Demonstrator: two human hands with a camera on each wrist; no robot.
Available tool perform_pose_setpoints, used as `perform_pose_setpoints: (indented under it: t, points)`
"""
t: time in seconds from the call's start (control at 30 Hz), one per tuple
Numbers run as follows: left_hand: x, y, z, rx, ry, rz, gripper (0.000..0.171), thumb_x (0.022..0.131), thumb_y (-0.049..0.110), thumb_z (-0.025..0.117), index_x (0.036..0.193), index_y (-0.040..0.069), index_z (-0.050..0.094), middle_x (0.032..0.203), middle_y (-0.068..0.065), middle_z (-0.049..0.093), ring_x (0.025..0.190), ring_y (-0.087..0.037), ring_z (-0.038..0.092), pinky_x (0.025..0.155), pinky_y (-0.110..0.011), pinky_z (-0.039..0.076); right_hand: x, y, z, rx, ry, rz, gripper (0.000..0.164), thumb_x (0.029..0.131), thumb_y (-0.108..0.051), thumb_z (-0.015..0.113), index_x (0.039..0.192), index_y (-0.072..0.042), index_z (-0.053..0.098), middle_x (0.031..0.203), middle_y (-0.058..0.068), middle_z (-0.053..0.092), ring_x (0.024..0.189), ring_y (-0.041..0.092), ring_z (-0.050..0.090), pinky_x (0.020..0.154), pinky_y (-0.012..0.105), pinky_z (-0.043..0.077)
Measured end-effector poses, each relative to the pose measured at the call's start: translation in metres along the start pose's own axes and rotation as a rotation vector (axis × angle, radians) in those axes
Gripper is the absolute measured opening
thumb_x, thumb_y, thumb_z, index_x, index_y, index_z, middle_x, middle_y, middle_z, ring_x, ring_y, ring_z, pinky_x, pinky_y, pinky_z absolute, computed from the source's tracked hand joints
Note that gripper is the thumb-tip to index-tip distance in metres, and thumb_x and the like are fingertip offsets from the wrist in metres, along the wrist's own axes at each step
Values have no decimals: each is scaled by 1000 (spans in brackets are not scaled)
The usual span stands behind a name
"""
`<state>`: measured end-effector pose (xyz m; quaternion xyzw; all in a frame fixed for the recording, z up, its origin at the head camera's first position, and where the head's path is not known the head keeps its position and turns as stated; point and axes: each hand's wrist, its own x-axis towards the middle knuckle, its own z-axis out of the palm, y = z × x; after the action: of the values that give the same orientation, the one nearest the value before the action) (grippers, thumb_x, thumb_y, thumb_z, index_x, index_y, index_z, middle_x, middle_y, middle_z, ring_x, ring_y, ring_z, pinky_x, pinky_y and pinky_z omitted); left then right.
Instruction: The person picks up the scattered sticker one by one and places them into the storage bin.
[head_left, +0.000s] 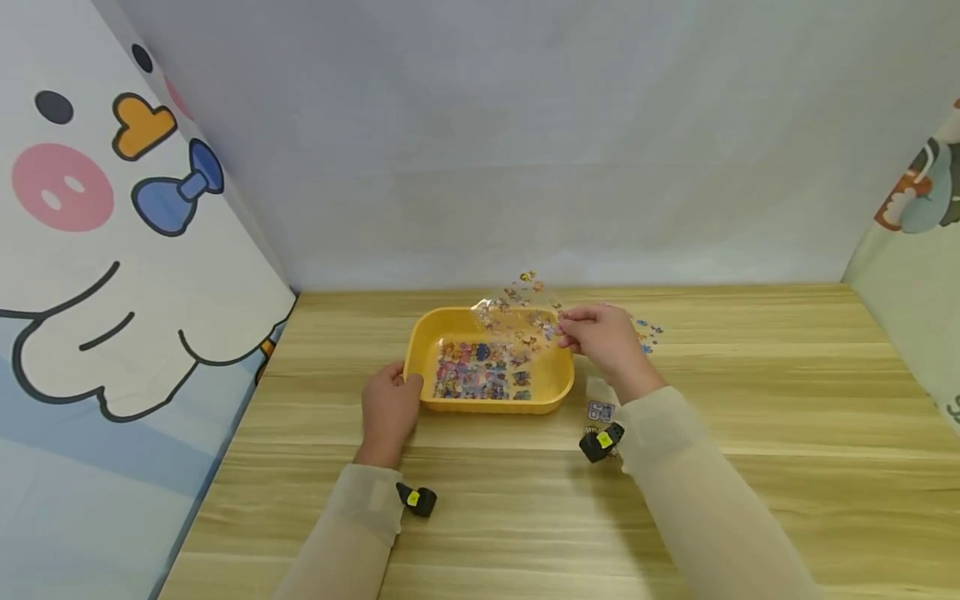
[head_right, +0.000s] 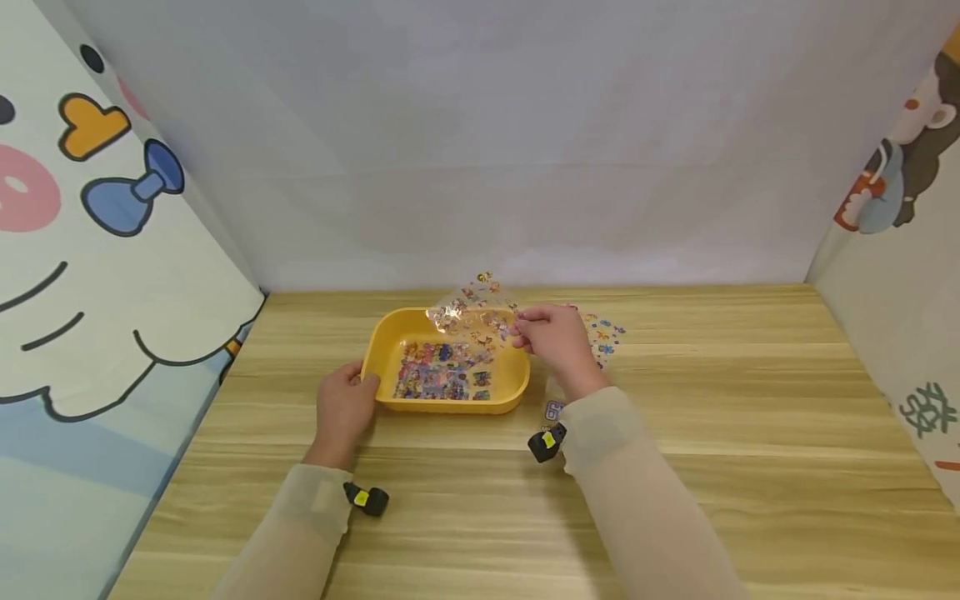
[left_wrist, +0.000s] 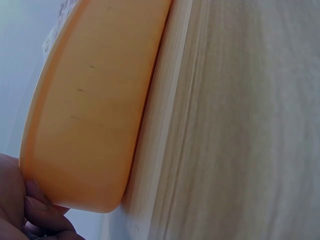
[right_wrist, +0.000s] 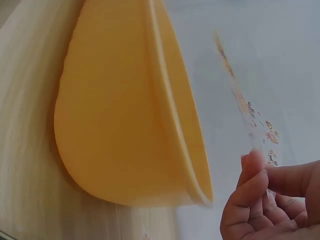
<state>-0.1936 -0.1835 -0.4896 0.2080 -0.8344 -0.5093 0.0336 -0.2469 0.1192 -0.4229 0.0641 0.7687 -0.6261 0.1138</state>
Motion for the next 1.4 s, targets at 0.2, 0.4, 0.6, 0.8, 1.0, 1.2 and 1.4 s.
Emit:
perform_pose_setpoints:
  t: [0.2, 0.4, 0.6, 0.8, 1.0, 1.2, 1.4]
  points:
    - [-1, -1, 1, 6, 1, 6, 41, 95, 18, 57, 131, 2, 67, 76, -4, 56, 61, -15, 47, 51, -25, 37, 2, -1, 16, -102, -17, -30, 24, 105, -8, 56, 123, 5, 67, 110, 16, 72, 90, 24, 71, 90, 45, 56]
    - [-1, 0, 1, 4, 0, 3, 42, 94, 18, 57, 131, 1, 67, 77, -5, 57, 61, -15, 48, 52, -25, 38, -6, 0, 31, -189, -42, -65, 21, 105, -12, 58, 119, 0, 69, 108, 13, 72, 99, 35, 70, 89, 47, 55]
    - [-1, 0, 1, 6, 4, 2, 43, 93, 18, 57, 132, 1, 66, 77, -5, 56, 61, -15, 47, 52, -25, 37, -14, 0, 46, -318, -54, -125, 22, 104, -14, 60, 121, -3, 70, 104, 8, 71, 95, 32, 71, 68, 35, 52]
    - [-2, 1, 1, 8, 2, -6, 41, 94, 18, 57, 131, 1, 67, 76, -3, 55, 62, -14, 47, 52, -24, 37, -19, 2, 55, -425, -52, -152, 25, 103, -15, 61, 124, -1, 68, 104, 7, 69, 87, 23, 68, 68, 33, 55]
    - [-2, 2, 1, -1, 8, -2, 42, 93, 18, 58, 130, 2, 68, 74, -3, 55, 60, -14, 46, 51, -25, 36, -24, 1, 57, -552, -31, -175, 39, 103, -23, 63, 135, -2, 64, 111, 10, 70, 71, 16, 64, 66, 35, 54]
    - [-2, 2, 1, 1, 4, 3, 43, 93, 18, 57, 131, 1, 67, 74, -3, 55, 60, -14, 46, 51, -25, 37, -30, -2, 50, -613, 11, -205, 43, 102, -27, 62, 135, 0, 64, 112, 13, 71, 69, 17, 64, 70, 37, 54]
    - [-4, 3, -1, -12, 5, 19, 44, 91, 17, 56, 131, 2, 68, 71, -3, 54, 57, -14, 44, 50, -25, 36, -31, -1, 40, -592, 32, -190, 41, 103, -29, 61, 132, -2, 67, 117, 13, 70, 93, 24, 68, 78, 42, 56]
